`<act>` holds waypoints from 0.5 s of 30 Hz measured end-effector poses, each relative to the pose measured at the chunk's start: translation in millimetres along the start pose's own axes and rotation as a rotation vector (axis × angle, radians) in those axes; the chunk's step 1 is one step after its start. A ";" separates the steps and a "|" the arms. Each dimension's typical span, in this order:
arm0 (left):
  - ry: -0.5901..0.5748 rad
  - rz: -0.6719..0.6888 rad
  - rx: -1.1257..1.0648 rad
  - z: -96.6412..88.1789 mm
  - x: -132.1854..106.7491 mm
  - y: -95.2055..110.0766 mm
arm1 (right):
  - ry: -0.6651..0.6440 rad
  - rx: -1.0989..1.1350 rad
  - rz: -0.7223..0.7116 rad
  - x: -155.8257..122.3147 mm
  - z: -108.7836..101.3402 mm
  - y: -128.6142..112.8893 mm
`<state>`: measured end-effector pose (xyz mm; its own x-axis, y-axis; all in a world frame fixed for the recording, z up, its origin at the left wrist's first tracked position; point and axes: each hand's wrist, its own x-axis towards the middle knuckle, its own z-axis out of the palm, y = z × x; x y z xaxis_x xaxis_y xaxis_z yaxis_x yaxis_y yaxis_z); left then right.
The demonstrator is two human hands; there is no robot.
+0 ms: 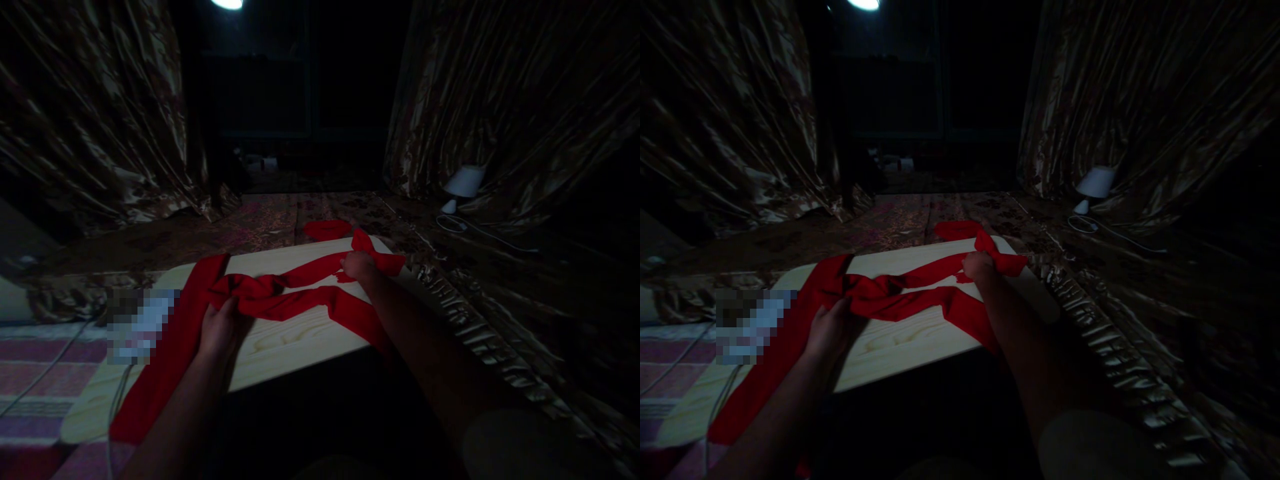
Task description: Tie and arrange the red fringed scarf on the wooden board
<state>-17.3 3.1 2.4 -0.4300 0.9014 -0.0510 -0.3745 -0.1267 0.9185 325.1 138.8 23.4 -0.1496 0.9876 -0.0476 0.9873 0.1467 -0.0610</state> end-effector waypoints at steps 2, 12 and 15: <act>-0.021 -0.011 -0.011 -1.8 1.7 -1.6 | 0.013 -0.021 0.112 -3.1 -1.8 0.0; -0.049 -0.042 -0.054 -0.9 4.0 4.1 | 0.263 0.062 0.082 -30.8 -20.9 -49.1; -0.048 -0.051 -0.057 2.2 5.8 6.0 | 0.144 0.195 -0.165 -45.0 -16.6 -75.7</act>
<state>-20.3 8.4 8.5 -0.3701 0.9258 -0.0775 -0.4414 -0.1018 0.8915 258.0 84.2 46.8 -0.2841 0.9513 0.1199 0.9194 0.3058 -0.2475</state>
